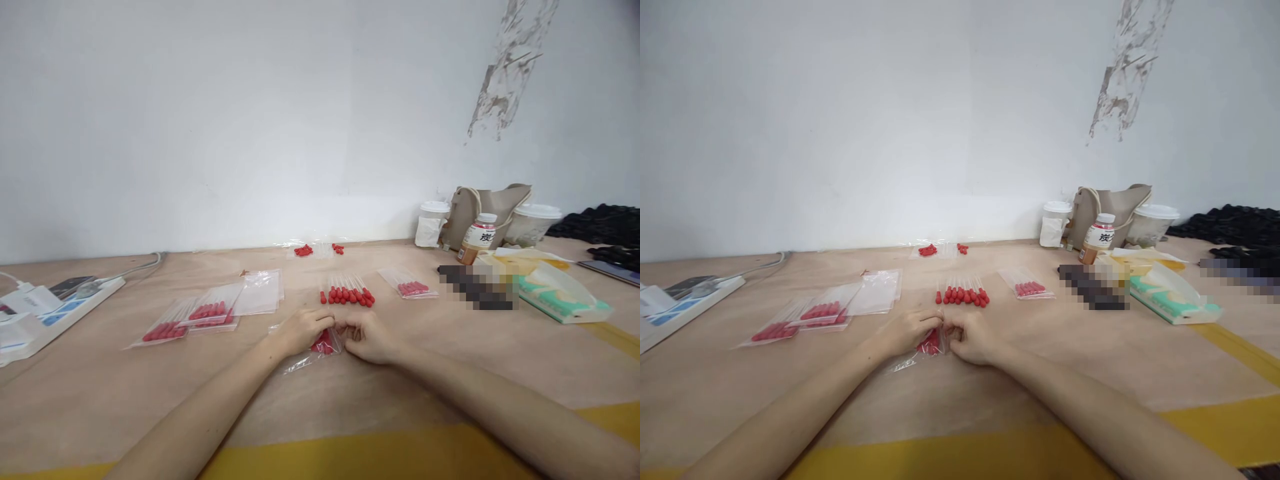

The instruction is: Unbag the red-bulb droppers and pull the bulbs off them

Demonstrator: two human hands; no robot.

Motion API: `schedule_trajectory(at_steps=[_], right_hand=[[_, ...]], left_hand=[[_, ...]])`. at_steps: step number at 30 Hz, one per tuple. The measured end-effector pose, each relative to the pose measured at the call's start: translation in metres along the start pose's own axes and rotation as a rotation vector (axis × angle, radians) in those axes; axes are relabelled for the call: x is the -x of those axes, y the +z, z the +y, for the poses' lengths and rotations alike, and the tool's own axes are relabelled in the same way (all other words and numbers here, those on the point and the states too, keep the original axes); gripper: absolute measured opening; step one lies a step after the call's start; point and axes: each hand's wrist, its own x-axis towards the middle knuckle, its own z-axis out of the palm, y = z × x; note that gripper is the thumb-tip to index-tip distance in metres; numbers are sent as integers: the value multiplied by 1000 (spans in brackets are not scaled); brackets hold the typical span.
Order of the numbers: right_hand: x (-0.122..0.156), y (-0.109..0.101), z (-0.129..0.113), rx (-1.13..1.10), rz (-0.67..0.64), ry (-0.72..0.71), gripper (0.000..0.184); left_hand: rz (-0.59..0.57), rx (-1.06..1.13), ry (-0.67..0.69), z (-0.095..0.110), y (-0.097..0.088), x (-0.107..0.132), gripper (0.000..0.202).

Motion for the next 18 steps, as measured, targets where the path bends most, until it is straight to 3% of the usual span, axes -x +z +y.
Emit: schedule_trajectory(at_steps=[3, 6, 12, 18], right_hand=[[6, -1, 2, 413, 51, -300, 15], [8, 1, 5, 676, 99, -448, 23], [7, 4, 11, 798, 163, -473, 30], [5, 1, 7, 838, 146, -579, 30]], left_hand=[[2, -6, -27, 1, 1, 0, 15], [-21, 11, -43, 3, -3, -1, 17], [-55, 16, 66, 4, -18, -7, 18], [-57, -20, 194, 8, -16, -12, 25]])
